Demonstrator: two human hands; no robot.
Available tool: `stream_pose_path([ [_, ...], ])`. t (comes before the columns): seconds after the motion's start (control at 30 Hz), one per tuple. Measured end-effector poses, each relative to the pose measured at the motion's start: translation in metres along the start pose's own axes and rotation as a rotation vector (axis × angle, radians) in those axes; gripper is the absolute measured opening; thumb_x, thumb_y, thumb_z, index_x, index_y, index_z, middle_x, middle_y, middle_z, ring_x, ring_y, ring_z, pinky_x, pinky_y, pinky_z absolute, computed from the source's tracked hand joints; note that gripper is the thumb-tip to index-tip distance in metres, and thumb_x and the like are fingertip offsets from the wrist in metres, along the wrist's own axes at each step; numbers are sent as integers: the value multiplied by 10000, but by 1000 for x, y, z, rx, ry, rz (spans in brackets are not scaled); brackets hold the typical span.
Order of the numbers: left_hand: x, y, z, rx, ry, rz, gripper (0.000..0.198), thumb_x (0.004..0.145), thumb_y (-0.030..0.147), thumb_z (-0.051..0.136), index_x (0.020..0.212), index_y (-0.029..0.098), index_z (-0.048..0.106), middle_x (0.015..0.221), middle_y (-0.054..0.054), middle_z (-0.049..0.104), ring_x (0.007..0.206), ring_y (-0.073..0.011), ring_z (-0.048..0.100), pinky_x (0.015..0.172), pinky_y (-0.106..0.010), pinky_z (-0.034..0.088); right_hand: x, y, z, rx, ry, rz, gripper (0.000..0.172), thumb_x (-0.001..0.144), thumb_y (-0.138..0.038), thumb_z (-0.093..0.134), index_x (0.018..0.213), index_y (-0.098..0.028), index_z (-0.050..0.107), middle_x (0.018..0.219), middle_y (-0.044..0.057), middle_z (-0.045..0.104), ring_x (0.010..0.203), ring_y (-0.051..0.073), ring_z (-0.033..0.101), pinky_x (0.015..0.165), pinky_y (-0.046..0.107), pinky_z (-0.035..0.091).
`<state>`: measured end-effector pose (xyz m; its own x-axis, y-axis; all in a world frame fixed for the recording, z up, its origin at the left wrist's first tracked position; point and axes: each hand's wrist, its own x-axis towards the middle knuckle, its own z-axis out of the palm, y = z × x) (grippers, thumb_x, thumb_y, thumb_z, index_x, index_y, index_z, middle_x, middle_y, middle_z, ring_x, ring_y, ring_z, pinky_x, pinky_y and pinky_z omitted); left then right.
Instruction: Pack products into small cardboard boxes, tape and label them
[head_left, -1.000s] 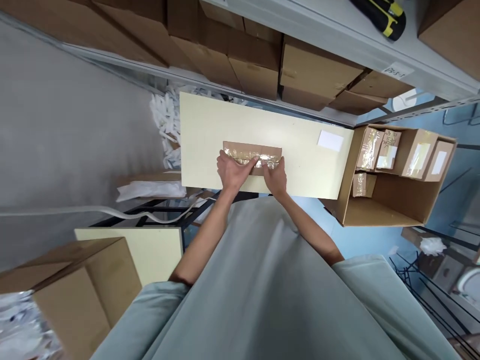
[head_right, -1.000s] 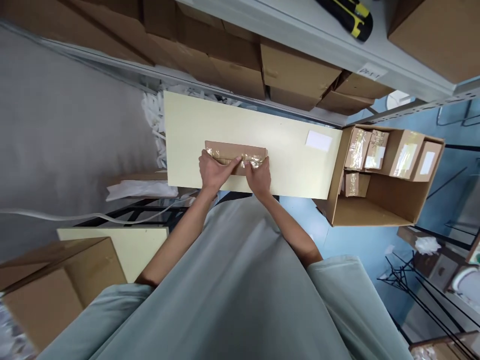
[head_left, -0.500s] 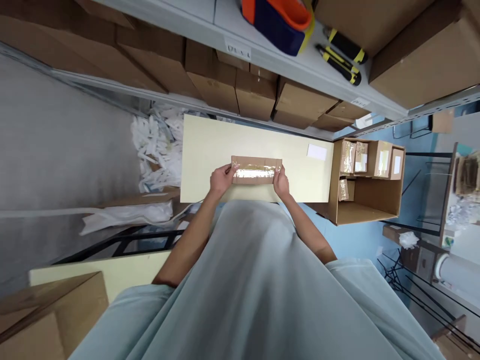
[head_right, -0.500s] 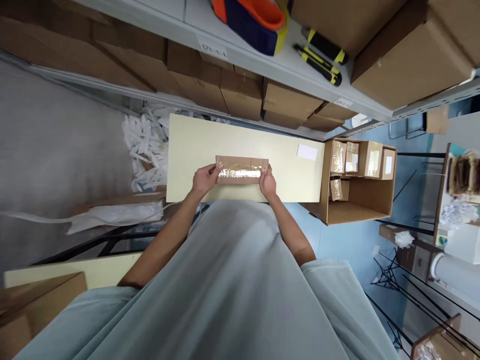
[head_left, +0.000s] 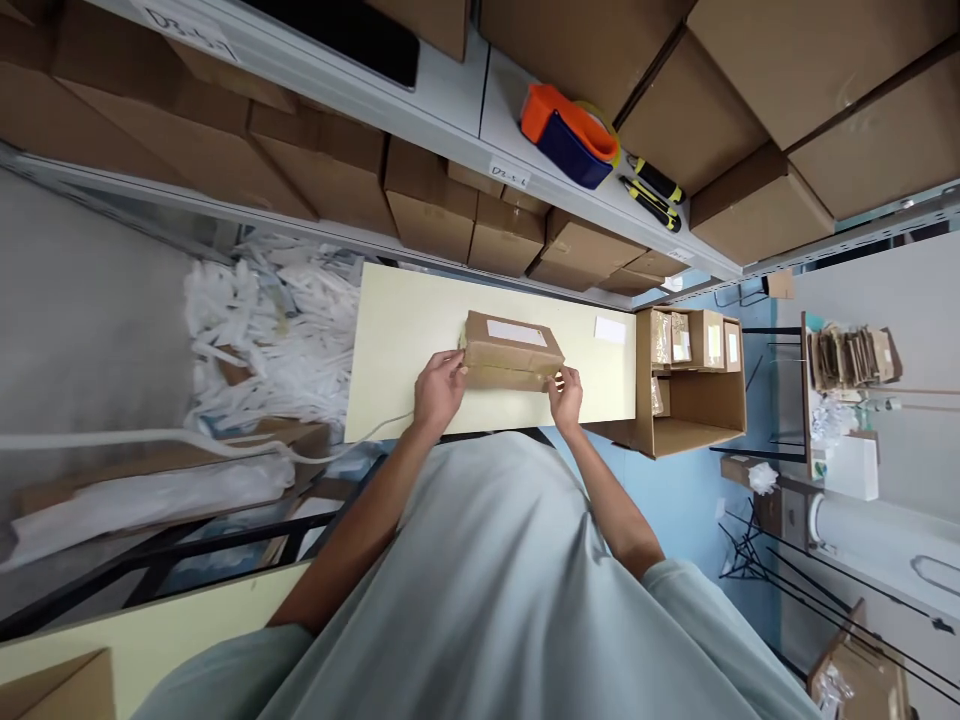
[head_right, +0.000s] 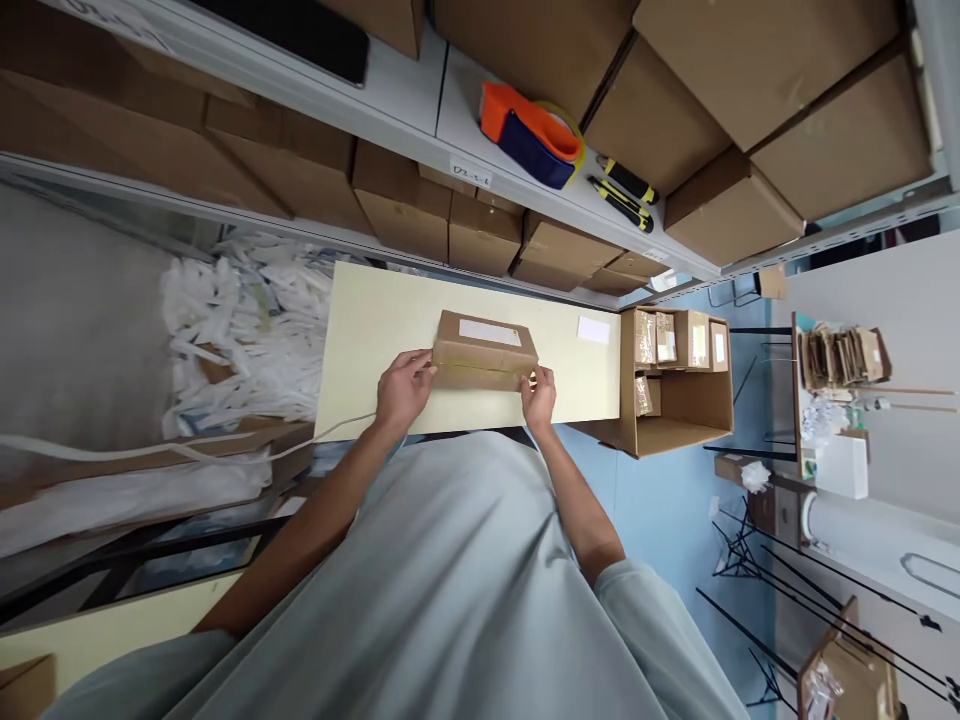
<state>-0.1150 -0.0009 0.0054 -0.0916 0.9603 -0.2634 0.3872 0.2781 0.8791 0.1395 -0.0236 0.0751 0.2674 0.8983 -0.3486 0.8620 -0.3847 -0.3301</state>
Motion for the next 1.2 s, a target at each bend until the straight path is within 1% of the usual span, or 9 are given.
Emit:
stream_pose_path([
  [0.37, -10, -18, 17, 149, 11, -245, 551, 906, 179, 667, 1430, 252, 821, 1437, -171, 838, 1404, -414, 777, 1274, -552, 591, -3, 21, 21, -90, -242, -64, 351, 1188, -163, 520, 1370, -176, 820, 1441, 165, 840, 1276, 193, 845, 1055, 238, 641],
  [0.47, -11, -9, 19, 177, 3, -343, 721, 814, 145, 707, 1534, 161, 746, 1374, -228, 851, 1384, -460, 784, 1250, -595, 609, 6, 23, 12, -140, -292, -131, 261, 1097, -141, 705, 1298, -202, 860, 1297, 118, 901, 1143, 227, 887, 970, 257, 656],
  [0.53, -3, 2, 16, 189, 54, -334, 821, 767, 128, 707, 1586, 68, 680, 1481, -287, 793, 1479, -473, 728, 1291, -594, 581, 23, 22, -7, -165, -293, -204, 301, 1031, -163, 813, 1325, -207, 860, 1283, 105, 909, 1123, 252, 891, 965, 284, 663],
  [0.6, 13, 21, 10, 182, 166, -243, 854, 748, 115, 693, 1599, 64, 660, 1569, -285, 740, 1543, -451, 684, 1337, -576, 547, 52, 15, -41, -151, -214, -324, 379, 1058, -226, 807, 1435, -187, 821, 1395, 140, 876, 1226, 286, 869, 1064, 340, 661],
  [0.67, 35, 51, 3, 138, 262, -143, 801, 780, 136, 666, 1581, 139, 683, 1553, -226, 748, 1410, -414, 767, 1282, -578, 599, 89, -3, -87, -103, -59, -495, 422, 1129, -290, 715, 1524, -154, 769, 1500, 192, 818, 1357, 323, 815, 1189, 408, 624],
  [0.8, 76, 149, -4, 28, 401, 70, 664, 837, 171, 645, 1490, 228, 752, 1453, -128, 779, 1060, -283, 844, 1120, -475, 693, 168, -76, -191, -46, 281, -825, 459, 1198, -358, 561, 1576, -142, 707, 1497, 237, 774, 1426, 375, 736, 1248, 523, 581],
  [0.9, 92, 227, 4, -95, 465, 231, 645, 828, 151, 634, 1449, 253, 775, 1442, -95, 786, 950, -215, 830, 977, -385, 721, 218, -142, -238, -114, 415, -919, 494, 1195, -311, 536, 1643, -112, 606, 1646, 275, 656, 1540, 385, 640, 1320, 560, 505],
  [1.03, 86, 284, 25, -171, 484, 353, 653, 820, 105, 608, 1432, 243, 789, 1415, -83, 794, 946, -191, 835, 933, -350, 726, 255, -196, -242, -278, 321, -827, 507, 1144, -284, 649, 1578, -33, 573, 1599, 344, 648, 1533, 434, 632, 1294, 580, 507],
  [1.2, 60, 278, 39, -209, 506, 329, 605, 845, 78, 603, 1402, 220, 792, 1407, -93, 784, 967, -193, 854, 923, -344, 727, 271, -208, -217, -346, 292, -751, 502, 1115, -277, 686, 1499, 22, 565, 1571, 384, 672, 1505, 442, 667, 1329, 589, 471],
])
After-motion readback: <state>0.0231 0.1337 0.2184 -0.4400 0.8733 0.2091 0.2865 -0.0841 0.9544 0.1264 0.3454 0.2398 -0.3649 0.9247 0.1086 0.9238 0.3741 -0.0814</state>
